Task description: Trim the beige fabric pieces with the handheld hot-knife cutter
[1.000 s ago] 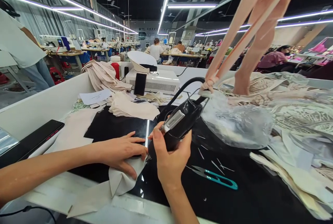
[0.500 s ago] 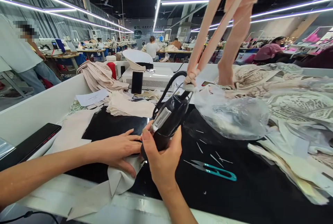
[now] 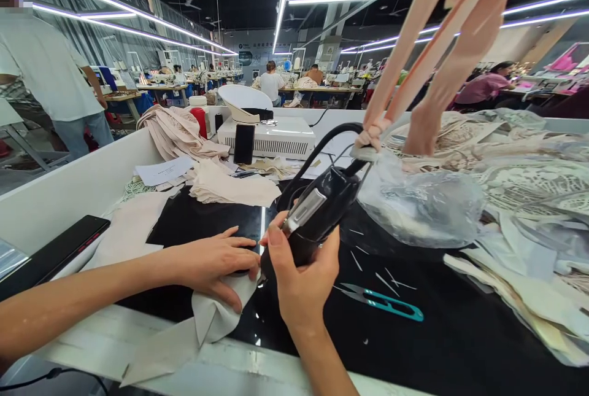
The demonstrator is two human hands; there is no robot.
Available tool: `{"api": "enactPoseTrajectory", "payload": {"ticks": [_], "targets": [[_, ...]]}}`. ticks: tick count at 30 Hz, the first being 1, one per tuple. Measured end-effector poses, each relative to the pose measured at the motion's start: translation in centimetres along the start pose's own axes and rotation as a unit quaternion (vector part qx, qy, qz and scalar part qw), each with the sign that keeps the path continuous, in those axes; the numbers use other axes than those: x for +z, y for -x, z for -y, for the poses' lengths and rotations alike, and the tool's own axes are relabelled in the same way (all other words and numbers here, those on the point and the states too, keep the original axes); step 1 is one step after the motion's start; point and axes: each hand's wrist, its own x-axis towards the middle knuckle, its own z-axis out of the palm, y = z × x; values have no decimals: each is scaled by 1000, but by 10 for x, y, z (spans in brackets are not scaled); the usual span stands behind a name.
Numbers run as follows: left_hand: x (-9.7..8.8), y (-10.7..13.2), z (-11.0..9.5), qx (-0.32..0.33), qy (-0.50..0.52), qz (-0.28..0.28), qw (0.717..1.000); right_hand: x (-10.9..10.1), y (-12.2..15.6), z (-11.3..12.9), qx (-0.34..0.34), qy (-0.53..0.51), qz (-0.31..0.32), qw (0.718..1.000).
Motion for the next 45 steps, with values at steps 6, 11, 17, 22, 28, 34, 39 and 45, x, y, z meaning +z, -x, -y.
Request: {"api": "enactPoseTrajectory", "payload": {"ticks": [6,11,17,22,28,34,39,45], "targets": [[1,0,0,3,-3,-5,1000,0,0,1,-2,0,-3,1000],[5,1,2,-2,1,-18,1000,2,1,3,0,24,1,1000],[9,4,5,-1,-1,-15,1000,6,3,7,6,44,-9,999],[11,4,12,2,8,-25,1000,4,6,10,22,32,-9,999],[1,-1,3,5,8,-5,1000,-3,6,8,43,0,-17,999],[-2,-1,2,-3,10,-3,1000,1,3,9,49,-13,-19,999],[-2,-2,1,-5,3,5,1000,3,6,8,43,-3,-14,999],[-3,-2,-2,-11,-6,11,1000,2,10,7,41,-11,-7,999]]}}
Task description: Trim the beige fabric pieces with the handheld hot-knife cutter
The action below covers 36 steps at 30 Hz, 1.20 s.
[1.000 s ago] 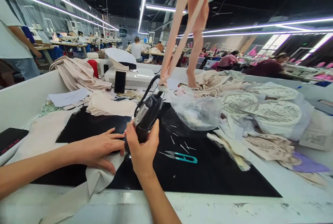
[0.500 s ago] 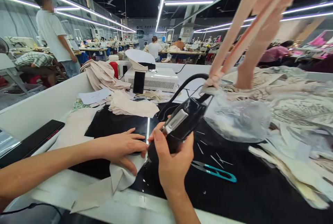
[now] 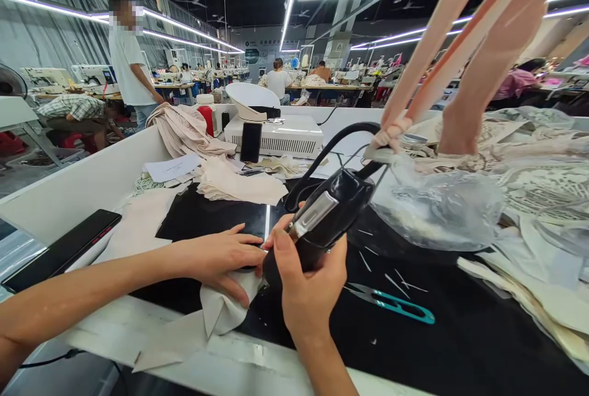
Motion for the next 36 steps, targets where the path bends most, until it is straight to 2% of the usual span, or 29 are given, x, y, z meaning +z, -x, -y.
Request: {"api": "enactPoseTrajectory", "payload": {"ticks": [7,12,19,26,36], "targets": [[-1,0,0,4,-2,4,1000,1,1,-1,7,11,10,1000],[-2,-1,1,3,-3,7,1000,0,6,3,12,-18,5,1000],[-1,-2,2,19,-37,3,999,2,9,2,13,-6,14,1000],[2,-1,6,34,-43,-10,998,-3,9,-1,20,3,31,999],[8,-2,13,45,-39,-31,998,3,15,3,26,-1,22,999]]}}
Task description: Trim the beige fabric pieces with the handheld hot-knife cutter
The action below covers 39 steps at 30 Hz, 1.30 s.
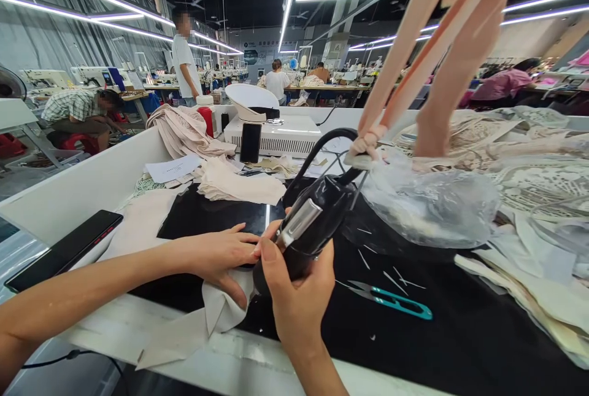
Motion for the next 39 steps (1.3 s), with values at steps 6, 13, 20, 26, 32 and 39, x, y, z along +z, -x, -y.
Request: {"api": "enactPoseTrajectory", "payload": {"ticks": [6,13,20,26,32,39], "targets": [[8,3,4,20,4,-30,999,-2,3,-1,23,9,-8,1000],[24,38,6,29,-3,-175,984,3,4,10,32,44,9,998],[50,65,-30,-59,-76,-201,975,4,3,13,32,69,4,997],[63,64,-36,-67,-125,-197,970,3,1,15,13,78,-3,997],[44,64,-24,-5,-140,-155,978,-17,-6,14,27,83,-24,996],[41,72,-1,14,-115,-166,979,-27,-12,12,14,106,-37,994]]}}
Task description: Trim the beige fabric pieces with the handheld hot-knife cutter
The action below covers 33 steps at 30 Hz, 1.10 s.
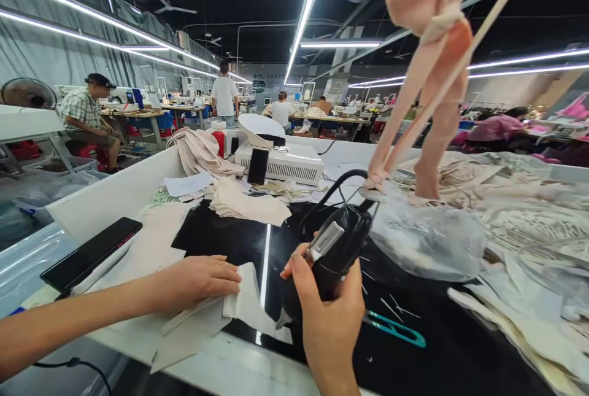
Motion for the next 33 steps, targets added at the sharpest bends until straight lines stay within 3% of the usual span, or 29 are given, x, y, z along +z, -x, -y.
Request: {"api": "enactPoseTrajectory", "payload": {"ticks": [4,9,12,14,22,29,33], "targets": [[-10,-9,5,-40,-9,-48,998,-3,1,1,12,21,-9,1000],[-59,-26,22,-136,-25,-176,975,-5,-2,1,19,42,-29,999],[-73,-28,26,-155,-30,-204,966,-2,-2,3,11,40,-37,998],[-66,-28,23,-144,-23,-188,971,0,0,5,12,38,-39,998],[-6,-35,11,-65,17,-84,994,3,5,18,0,33,-42,999],[10,-54,21,-20,6,-43,999,-1,1,11,6,10,-24,1000],[19,-53,26,-10,4,-26,1000,-4,3,4,-1,-2,-11,1000]]}}
